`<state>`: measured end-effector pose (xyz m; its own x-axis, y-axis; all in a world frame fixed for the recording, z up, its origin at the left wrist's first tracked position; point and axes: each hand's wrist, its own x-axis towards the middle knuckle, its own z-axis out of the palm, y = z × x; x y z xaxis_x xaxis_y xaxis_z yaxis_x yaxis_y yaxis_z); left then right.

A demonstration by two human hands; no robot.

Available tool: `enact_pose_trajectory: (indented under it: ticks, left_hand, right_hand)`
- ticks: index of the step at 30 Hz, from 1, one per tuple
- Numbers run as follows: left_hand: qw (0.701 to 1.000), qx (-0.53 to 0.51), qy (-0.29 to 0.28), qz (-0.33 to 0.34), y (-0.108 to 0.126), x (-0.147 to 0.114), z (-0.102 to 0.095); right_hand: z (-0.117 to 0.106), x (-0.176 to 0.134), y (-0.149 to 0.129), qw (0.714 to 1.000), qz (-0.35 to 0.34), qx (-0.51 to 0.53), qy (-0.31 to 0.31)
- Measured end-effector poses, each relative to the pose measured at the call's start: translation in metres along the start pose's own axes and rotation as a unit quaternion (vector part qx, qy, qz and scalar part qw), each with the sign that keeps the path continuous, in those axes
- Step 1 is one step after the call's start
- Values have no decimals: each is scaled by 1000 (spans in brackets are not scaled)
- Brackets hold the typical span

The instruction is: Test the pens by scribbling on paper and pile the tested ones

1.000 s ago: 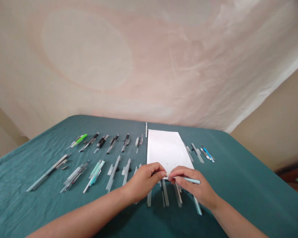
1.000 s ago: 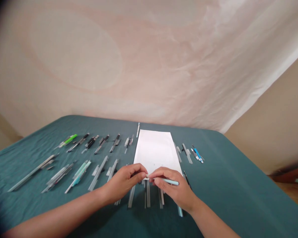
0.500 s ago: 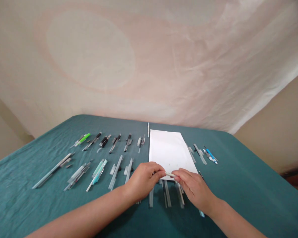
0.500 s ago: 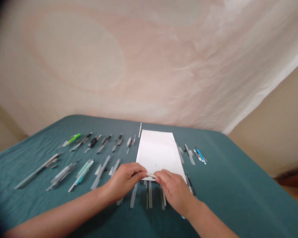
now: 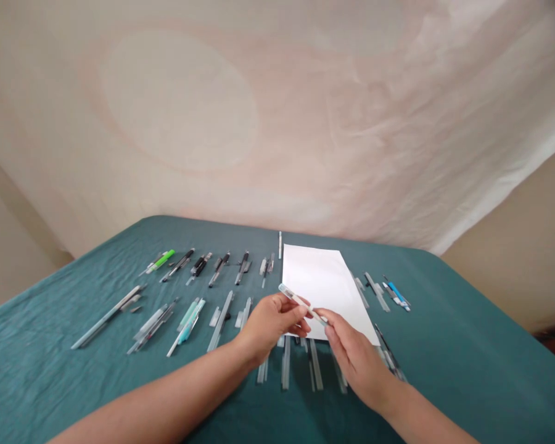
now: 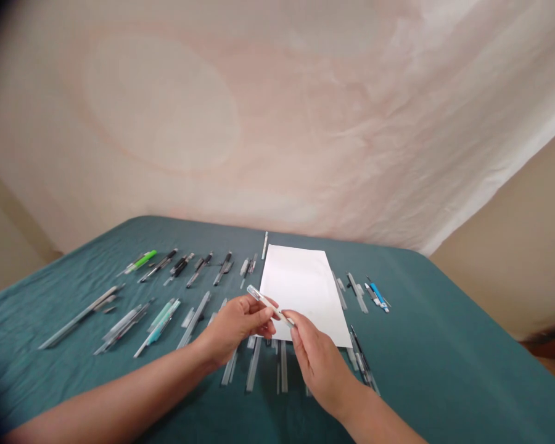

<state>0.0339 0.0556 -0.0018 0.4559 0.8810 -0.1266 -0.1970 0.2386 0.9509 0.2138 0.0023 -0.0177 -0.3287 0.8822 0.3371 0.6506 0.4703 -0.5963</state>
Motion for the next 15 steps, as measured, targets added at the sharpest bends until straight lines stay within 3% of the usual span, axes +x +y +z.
enact_pose_trajectory:
  ticks: [4,7,9,11,15]
  left_hand:
    - [1000,21,10,-1,-2,1,-8]
    - [995,87,42,23,16,14,-32]
    - [977,207,58,7,35,33,-54]
    - [962,263,79,-13,54,60,-77]
    - [916,376,125,-63,82,122,-104]
  right_hand:
    - [-3,-2,2,999,-4,-23,-33]
    - [-15,-1,20,998,28,-58,-5]
    - [-23,0,39,995,49,-79,45]
    - [-28,0,59,989,61,-99,87]
    - [-26,-1,89,984,52,-125,112]
